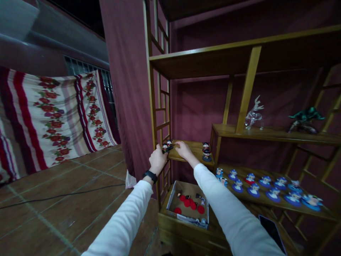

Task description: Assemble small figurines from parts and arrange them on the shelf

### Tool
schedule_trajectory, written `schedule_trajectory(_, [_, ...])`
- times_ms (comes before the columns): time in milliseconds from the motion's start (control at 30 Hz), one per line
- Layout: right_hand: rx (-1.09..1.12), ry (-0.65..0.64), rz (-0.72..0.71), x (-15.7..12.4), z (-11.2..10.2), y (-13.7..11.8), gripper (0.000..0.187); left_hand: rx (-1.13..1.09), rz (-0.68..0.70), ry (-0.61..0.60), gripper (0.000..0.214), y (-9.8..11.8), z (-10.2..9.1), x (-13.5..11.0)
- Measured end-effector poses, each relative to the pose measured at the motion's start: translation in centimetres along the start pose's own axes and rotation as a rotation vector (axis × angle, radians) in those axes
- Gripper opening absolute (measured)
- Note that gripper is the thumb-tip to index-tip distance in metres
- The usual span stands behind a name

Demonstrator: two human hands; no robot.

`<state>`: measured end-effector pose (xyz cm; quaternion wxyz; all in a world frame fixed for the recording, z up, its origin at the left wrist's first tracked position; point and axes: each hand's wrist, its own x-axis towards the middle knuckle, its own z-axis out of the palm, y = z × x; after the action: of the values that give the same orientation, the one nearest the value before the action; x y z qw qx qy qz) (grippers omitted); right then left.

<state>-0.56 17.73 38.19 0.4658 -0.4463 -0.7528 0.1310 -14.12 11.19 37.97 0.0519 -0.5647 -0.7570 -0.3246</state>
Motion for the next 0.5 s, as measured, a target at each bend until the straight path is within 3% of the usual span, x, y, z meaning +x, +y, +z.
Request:
schedule_trajectory(167, [0.011,-0.163,0.043,3.0,2.5,1.5,0.031,-0.017,-0.004,-0.039,0.047,0.0,-0.1,0.2])
schedule_trajectory(500, [0.057,-0.235,0.122,4.8,3.8,1.4,0.022,-0.045,-0.038,-0.029,0.051,-0.1,0.0,0.3])
